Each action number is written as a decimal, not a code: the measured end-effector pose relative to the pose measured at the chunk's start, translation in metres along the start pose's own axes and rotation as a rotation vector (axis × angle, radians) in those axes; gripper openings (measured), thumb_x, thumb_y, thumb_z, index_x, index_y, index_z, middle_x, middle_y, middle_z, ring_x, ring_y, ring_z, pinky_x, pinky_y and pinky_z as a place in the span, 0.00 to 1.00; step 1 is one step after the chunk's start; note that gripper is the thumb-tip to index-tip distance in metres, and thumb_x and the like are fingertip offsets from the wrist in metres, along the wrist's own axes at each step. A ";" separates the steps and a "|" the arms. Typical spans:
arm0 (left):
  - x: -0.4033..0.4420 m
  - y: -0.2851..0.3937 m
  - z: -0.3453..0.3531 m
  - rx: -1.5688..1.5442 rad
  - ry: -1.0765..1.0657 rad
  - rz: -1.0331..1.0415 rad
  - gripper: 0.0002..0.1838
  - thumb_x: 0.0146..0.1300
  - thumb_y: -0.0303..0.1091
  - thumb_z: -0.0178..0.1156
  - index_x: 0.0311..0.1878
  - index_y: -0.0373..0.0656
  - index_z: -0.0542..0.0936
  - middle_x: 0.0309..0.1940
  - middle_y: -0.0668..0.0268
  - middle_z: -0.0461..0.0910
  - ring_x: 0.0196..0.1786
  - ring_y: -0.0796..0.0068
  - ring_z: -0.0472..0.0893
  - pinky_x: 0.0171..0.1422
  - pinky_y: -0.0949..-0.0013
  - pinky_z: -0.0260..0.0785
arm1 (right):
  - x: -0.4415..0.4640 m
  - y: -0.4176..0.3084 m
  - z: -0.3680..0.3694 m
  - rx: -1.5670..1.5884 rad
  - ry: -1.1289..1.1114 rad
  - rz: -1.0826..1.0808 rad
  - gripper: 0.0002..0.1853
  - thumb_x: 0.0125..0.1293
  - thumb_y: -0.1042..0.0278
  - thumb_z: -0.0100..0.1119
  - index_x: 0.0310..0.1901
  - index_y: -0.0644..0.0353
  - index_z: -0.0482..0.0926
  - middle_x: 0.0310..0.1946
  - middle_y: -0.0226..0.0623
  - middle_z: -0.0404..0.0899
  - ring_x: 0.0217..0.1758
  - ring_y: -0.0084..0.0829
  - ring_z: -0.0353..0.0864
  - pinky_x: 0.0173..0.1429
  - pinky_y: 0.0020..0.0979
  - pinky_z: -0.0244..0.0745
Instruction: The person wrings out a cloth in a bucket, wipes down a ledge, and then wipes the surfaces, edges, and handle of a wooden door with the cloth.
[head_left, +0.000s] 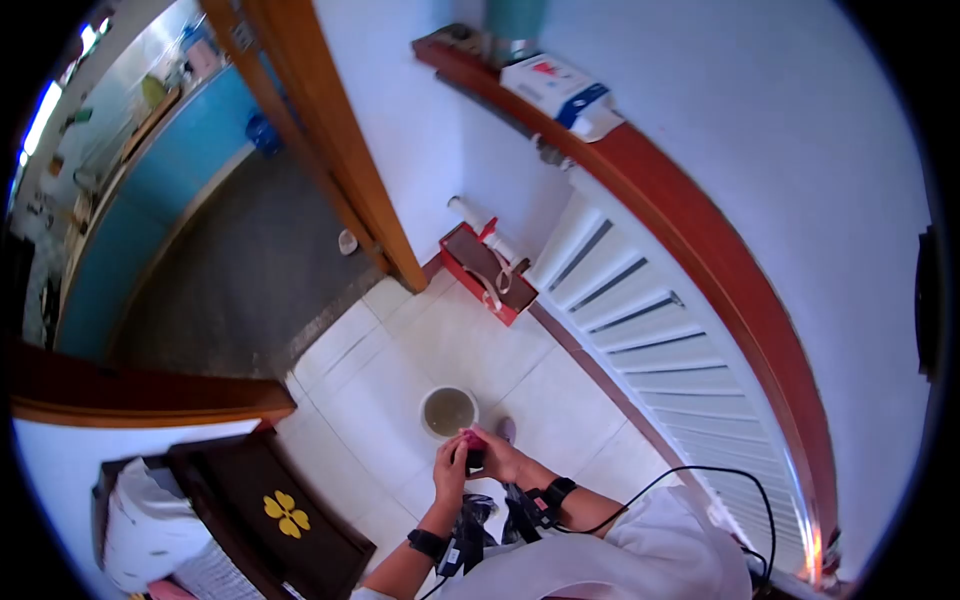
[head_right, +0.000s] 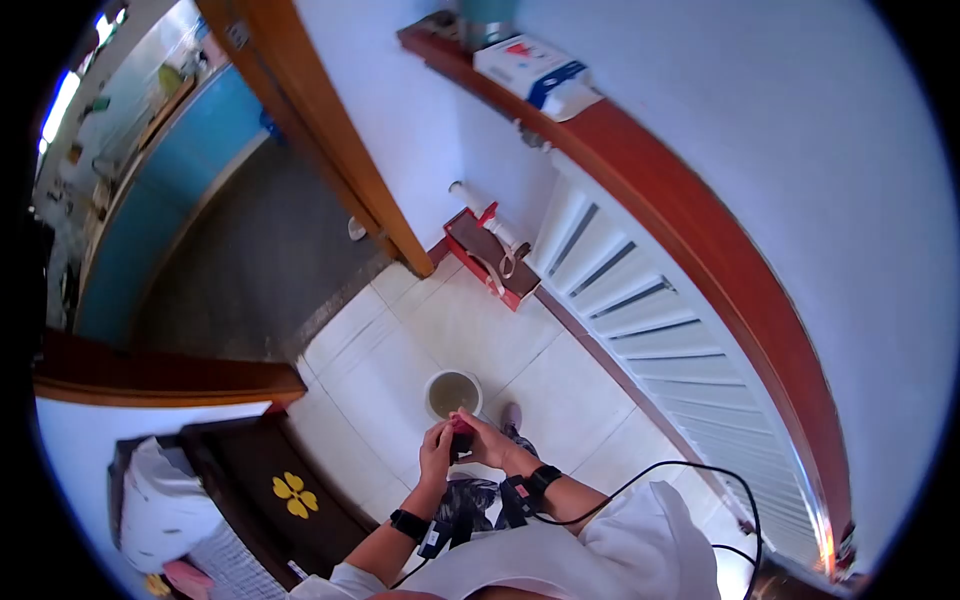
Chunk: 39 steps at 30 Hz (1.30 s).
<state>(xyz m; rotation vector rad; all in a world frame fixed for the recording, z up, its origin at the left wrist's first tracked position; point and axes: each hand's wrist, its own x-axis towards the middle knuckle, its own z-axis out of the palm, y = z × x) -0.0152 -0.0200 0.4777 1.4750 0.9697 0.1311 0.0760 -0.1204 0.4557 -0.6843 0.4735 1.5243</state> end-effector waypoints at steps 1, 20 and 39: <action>0.000 0.020 -0.001 0.017 -0.017 0.018 0.14 0.66 0.37 0.57 0.49 0.37 0.80 0.48 0.59 0.76 0.51 0.70 0.75 0.52 0.73 0.67 | -0.006 -0.005 0.008 0.013 -0.011 -0.025 0.26 0.66 0.35 0.46 0.60 0.39 0.71 0.60 0.27 0.70 0.60 0.31 0.68 0.54 0.47 0.68; 0.044 0.204 -0.046 0.289 -1.022 -0.170 0.21 0.68 0.52 0.51 0.35 0.42 0.76 0.17 0.70 0.72 0.16 0.84 0.67 0.18 0.77 0.56 | -0.088 -0.018 0.122 0.160 0.122 -0.852 0.16 0.69 0.59 0.54 0.52 0.59 0.76 0.38 0.32 0.81 0.34 0.21 0.79 0.38 0.23 0.74; -0.082 0.270 0.053 0.655 -1.544 0.340 0.21 0.58 0.45 0.65 0.47 0.38 0.76 0.36 0.66 0.79 0.40 0.75 0.77 0.49 0.72 0.69 | -0.222 0.063 0.068 -0.544 0.417 -1.079 0.40 0.54 0.69 0.63 0.70 0.49 0.57 0.55 0.35 0.74 0.63 0.30 0.68 0.69 0.41 0.56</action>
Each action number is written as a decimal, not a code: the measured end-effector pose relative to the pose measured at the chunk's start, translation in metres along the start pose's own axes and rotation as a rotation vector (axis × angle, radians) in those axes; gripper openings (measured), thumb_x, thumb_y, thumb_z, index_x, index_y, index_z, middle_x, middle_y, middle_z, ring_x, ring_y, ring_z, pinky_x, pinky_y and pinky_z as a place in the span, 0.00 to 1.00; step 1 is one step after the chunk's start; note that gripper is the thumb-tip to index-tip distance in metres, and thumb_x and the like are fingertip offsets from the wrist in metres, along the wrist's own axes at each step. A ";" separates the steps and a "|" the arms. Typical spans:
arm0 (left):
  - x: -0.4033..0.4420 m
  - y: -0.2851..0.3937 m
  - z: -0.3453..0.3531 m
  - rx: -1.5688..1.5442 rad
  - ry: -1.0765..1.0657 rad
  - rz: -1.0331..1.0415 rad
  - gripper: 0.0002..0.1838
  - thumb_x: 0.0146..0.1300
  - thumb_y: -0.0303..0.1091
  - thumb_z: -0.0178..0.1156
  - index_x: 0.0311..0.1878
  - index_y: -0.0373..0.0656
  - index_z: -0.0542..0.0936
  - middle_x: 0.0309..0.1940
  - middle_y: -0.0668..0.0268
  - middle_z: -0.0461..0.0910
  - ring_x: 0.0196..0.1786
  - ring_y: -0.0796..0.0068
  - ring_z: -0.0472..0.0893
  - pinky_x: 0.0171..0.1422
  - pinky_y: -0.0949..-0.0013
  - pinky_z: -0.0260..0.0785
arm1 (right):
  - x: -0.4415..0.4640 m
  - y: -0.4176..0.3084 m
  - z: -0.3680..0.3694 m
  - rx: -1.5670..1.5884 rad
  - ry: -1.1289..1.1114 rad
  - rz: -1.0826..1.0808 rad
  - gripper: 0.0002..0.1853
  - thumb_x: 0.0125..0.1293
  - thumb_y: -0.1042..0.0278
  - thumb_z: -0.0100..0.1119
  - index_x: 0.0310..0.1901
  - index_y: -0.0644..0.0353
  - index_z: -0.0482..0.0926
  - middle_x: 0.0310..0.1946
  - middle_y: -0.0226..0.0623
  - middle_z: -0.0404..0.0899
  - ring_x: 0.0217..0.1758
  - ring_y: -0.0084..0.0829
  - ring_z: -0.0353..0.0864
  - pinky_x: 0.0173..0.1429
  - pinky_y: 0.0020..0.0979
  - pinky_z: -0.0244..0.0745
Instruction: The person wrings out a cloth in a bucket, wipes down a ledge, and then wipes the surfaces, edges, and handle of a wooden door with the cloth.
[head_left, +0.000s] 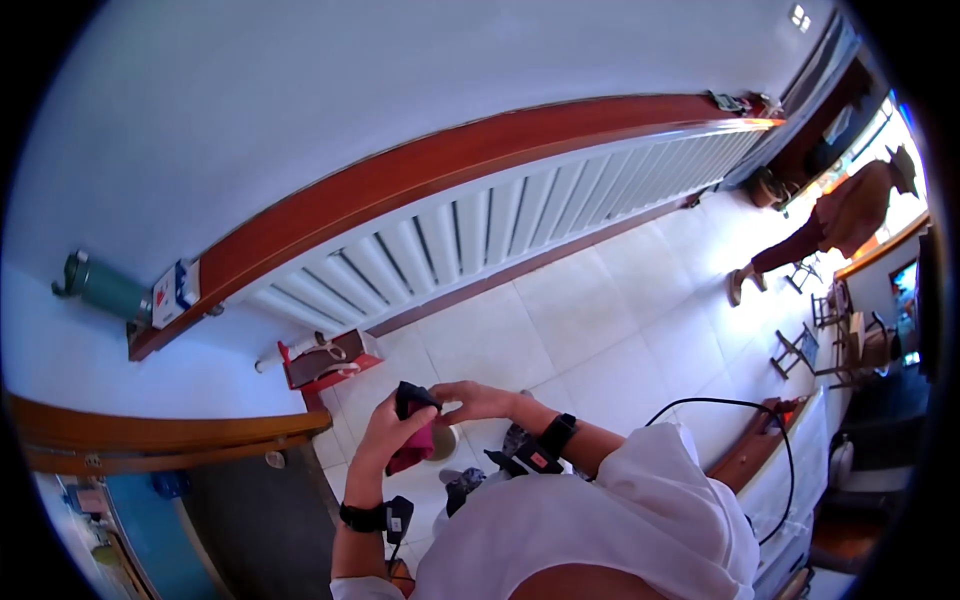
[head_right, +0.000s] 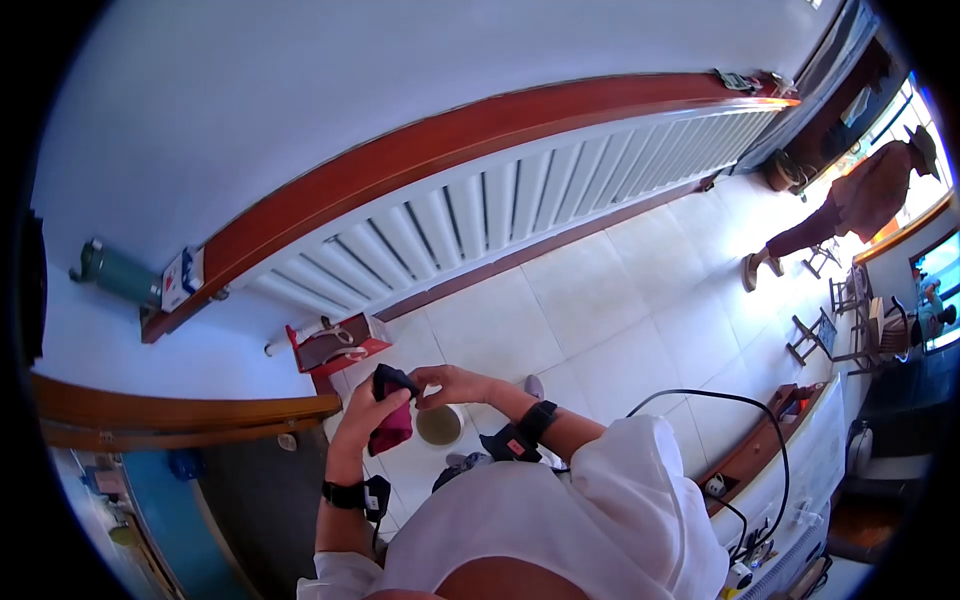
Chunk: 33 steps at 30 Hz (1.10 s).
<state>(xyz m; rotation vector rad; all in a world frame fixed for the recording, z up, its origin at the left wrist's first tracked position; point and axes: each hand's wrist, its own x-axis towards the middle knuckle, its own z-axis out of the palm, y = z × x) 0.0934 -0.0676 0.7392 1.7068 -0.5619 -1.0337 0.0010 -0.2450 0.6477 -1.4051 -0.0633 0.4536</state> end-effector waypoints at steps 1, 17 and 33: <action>0.012 0.011 0.010 0.006 -0.013 -0.003 0.21 0.58 0.45 0.65 0.47 0.38 0.76 0.36 0.66 0.79 0.40 0.75 0.77 0.49 0.72 0.69 | -0.012 -0.002 -0.017 -0.054 0.057 -0.029 0.42 0.53 0.70 0.65 0.70 0.52 0.57 0.59 0.38 0.71 0.64 0.32 0.67 0.69 0.38 0.57; 0.209 0.122 0.082 0.595 -0.464 0.054 0.13 0.56 0.37 0.63 0.43 0.43 0.79 0.29 0.65 0.80 0.28 0.74 0.78 0.35 0.72 0.70 | -0.197 -0.076 -0.187 -0.142 0.575 -0.038 0.08 0.64 0.67 0.60 0.40 0.61 0.76 0.30 0.30 0.75 0.34 0.24 0.75 0.39 0.27 0.73; 0.286 0.168 -0.019 1.299 0.460 0.968 0.16 0.55 0.24 0.57 0.48 0.41 0.78 0.58 0.57 0.72 0.62 0.60 0.70 0.65 0.58 0.60 | -0.029 -0.175 -0.292 -1.205 1.125 -0.338 0.20 0.66 0.61 0.53 0.58 0.59 0.72 0.59 0.48 0.71 0.67 0.48 0.64 0.67 0.48 0.58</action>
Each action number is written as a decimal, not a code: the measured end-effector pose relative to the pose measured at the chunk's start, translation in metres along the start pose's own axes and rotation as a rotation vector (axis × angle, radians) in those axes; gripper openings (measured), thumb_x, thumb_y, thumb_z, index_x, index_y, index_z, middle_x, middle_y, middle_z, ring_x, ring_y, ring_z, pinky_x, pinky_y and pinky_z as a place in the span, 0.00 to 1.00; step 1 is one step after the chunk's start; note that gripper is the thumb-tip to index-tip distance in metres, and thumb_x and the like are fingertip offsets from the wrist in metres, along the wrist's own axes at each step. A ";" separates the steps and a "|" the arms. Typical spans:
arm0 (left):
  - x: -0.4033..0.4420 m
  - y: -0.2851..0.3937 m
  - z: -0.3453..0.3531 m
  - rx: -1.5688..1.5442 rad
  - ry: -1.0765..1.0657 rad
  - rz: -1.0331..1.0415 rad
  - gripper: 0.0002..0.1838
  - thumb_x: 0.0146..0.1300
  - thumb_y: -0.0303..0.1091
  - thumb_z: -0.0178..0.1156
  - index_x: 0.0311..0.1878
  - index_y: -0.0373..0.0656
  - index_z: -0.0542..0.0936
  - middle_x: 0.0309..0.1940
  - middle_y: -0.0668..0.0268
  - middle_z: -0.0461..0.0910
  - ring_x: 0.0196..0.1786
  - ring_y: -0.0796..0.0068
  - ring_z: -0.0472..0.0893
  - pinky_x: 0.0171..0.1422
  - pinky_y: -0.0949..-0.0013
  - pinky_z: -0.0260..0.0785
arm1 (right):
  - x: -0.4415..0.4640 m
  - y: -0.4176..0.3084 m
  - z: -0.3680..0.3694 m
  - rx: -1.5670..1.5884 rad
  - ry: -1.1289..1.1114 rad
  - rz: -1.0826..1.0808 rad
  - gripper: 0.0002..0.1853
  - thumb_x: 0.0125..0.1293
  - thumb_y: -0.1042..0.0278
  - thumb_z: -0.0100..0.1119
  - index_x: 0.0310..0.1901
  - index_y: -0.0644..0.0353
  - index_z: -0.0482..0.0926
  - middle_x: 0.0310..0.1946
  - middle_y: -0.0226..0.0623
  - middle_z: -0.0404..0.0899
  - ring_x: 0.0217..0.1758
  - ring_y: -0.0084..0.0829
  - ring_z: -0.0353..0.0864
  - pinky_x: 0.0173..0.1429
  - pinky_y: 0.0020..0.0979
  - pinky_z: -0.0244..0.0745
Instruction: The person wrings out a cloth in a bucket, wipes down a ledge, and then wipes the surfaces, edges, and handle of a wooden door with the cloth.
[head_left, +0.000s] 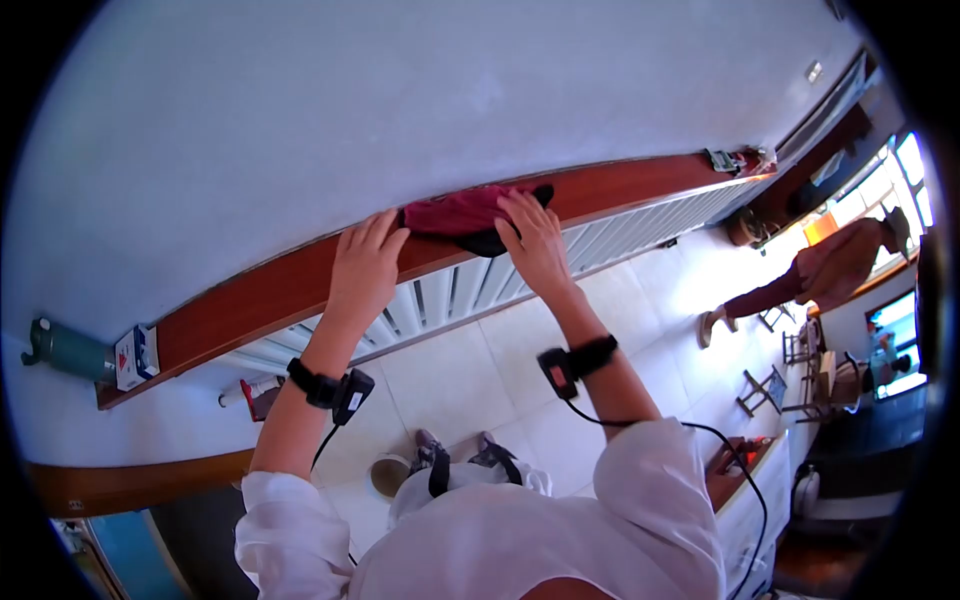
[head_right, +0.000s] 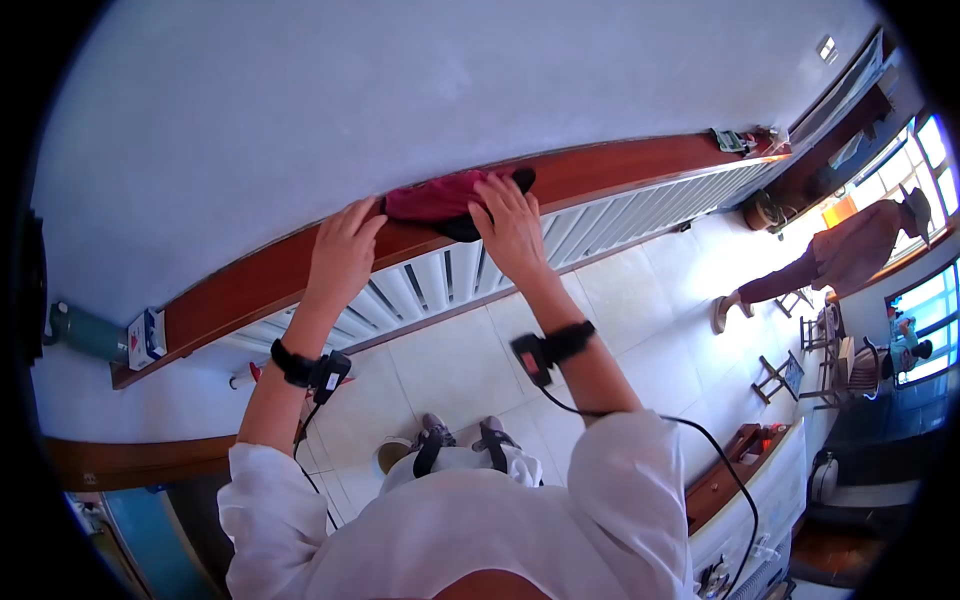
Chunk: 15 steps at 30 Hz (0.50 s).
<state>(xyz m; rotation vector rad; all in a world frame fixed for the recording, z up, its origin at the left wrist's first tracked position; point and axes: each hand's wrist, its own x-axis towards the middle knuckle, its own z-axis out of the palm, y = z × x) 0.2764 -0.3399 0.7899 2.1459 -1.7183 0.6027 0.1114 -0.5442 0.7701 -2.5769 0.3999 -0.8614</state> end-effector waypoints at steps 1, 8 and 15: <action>-0.009 -0.004 -0.007 -0.016 0.036 -0.040 0.15 0.56 0.24 0.57 0.48 0.41 0.78 0.58 0.58 0.72 0.61 0.61 0.70 0.65 0.58 0.61 | 0.010 -0.004 0.015 -0.143 0.048 0.142 0.24 0.66 0.53 0.51 0.59 0.59 0.72 0.61 0.51 0.68 0.69 0.50 0.60 0.68 0.53 0.54; -0.044 -0.037 -0.011 -0.059 0.212 -0.192 0.12 0.60 0.29 0.58 0.48 0.43 0.79 0.57 0.62 0.73 0.58 0.61 0.73 0.60 0.58 0.65 | 0.014 -0.105 0.096 -0.324 0.033 0.209 0.30 0.63 0.43 0.51 0.61 0.55 0.71 0.67 0.55 0.59 0.73 0.52 0.50 0.70 0.61 0.42; -0.054 -0.054 0.007 0.123 0.173 -0.179 0.12 0.66 0.35 0.55 0.50 0.44 0.79 0.56 0.60 0.74 0.58 0.57 0.73 0.60 0.55 0.63 | -0.005 -0.034 0.058 -0.247 0.010 0.117 0.22 0.64 0.54 0.52 0.56 0.52 0.75 0.63 0.37 0.68 0.72 0.38 0.56 0.71 0.56 0.42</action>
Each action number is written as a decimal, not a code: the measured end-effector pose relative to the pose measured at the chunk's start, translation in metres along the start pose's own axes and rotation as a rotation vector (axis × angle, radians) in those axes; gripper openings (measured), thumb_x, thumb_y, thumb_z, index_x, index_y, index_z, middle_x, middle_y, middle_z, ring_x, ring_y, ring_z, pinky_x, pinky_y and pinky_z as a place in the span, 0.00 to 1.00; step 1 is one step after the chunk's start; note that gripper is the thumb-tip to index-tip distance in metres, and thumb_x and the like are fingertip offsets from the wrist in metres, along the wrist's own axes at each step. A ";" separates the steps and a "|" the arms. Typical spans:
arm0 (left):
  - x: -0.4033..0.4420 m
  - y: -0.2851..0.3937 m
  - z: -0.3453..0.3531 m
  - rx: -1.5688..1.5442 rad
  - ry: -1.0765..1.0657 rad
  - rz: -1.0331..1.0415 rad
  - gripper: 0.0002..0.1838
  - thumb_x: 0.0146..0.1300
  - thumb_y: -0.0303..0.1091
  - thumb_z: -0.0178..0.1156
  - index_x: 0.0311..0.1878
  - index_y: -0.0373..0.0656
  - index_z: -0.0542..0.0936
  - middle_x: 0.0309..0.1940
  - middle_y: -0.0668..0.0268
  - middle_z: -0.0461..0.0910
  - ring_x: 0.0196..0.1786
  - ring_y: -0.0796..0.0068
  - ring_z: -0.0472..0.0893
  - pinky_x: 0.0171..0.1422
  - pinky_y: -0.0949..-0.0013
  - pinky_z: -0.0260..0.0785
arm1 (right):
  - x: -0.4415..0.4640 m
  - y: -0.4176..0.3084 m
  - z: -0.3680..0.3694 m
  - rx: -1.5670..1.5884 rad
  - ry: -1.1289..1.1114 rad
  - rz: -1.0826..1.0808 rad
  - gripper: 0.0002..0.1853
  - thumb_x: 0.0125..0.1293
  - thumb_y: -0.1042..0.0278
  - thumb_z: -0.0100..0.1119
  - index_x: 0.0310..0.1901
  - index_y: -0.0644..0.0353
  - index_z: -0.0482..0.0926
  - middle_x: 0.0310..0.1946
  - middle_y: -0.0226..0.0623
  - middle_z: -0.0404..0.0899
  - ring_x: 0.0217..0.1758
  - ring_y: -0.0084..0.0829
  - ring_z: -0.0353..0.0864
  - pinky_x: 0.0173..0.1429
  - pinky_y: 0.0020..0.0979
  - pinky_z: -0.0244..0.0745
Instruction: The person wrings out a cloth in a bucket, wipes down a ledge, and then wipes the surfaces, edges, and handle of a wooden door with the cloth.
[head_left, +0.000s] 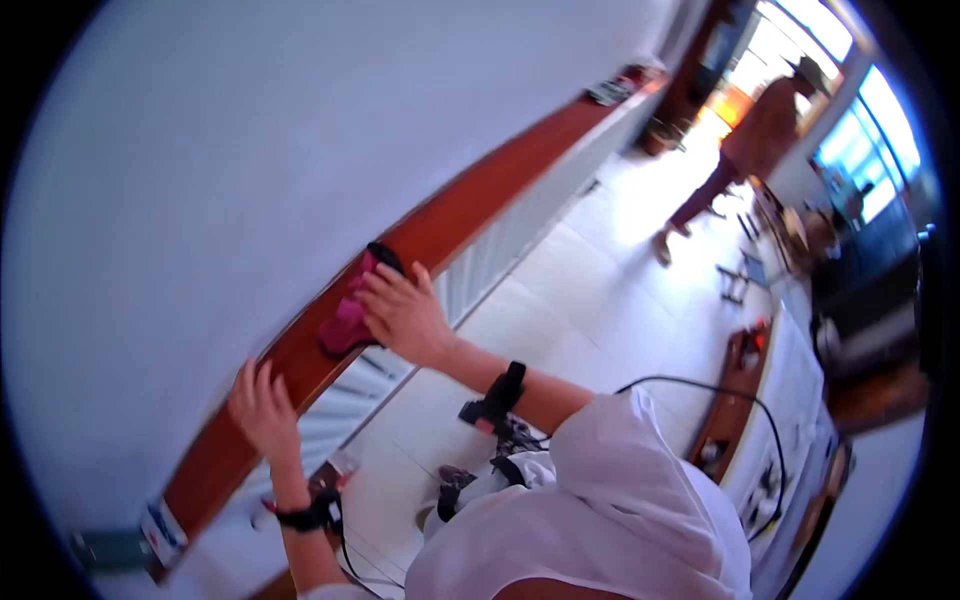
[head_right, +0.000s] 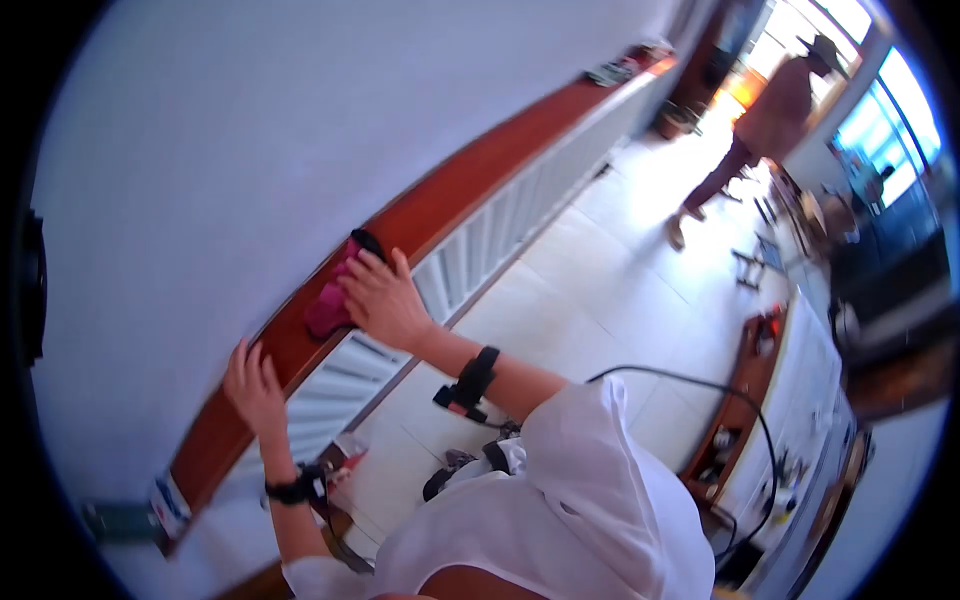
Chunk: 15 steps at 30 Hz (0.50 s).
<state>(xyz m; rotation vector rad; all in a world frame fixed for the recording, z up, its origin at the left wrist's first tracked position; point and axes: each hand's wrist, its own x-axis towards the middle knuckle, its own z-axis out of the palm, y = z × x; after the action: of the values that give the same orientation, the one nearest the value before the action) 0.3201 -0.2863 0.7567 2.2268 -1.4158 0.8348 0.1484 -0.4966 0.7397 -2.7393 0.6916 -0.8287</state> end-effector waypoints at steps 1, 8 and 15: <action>-0.005 -0.005 -0.001 0.050 -0.042 0.010 0.13 0.68 0.36 0.53 0.51 0.43 0.78 0.58 0.59 0.74 0.60 0.58 0.71 0.61 0.54 0.62 | 0.003 0.038 -0.008 -0.040 0.044 0.058 0.22 0.63 0.56 0.50 0.56 0.54 0.75 0.61 0.37 0.70 0.72 0.37 0.57 0.72 0.54 0.41; 0.007 0.047 0.009 0.170 -0.117 0.009 0.15 0.70 0.36 0.48 0.54 0.44 0.78 0.59 0.62 0.74 0.60 0.61 0.71 0.64 0.56 0.61 | 0.030 0.213 -0.068 -0.091 0.105 0.415 0.20 0.54 0.66 0.56 0.51 0.54 0.76 0.57 0.41 0.72 0.67 0.40 0.64 0.71 0.53 0.47; 0.035 0.093 0.039 0.257 -0.230 -0.069 0.17 0.72 0.38 0.44 0.55 0.45 0.77 0.60 0.64 0.73 0.60 0.62 0.70 0.65 0.56 0.60 | 0.035 0.302 -0.081 -0.017 0.310 0.131 0.14 0.49 0.73 0.56 0.41 0.58 0.76 0.50 0.41 0.75 0.61 0.42 0.69 0.67 0.49 0.56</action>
<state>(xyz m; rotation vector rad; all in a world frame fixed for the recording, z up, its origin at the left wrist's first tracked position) 0.2586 -0.3730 0.7500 2.6229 -1.3868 0.7973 0.0143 -0.7812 0.7289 -2.5703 0.9273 -1.2348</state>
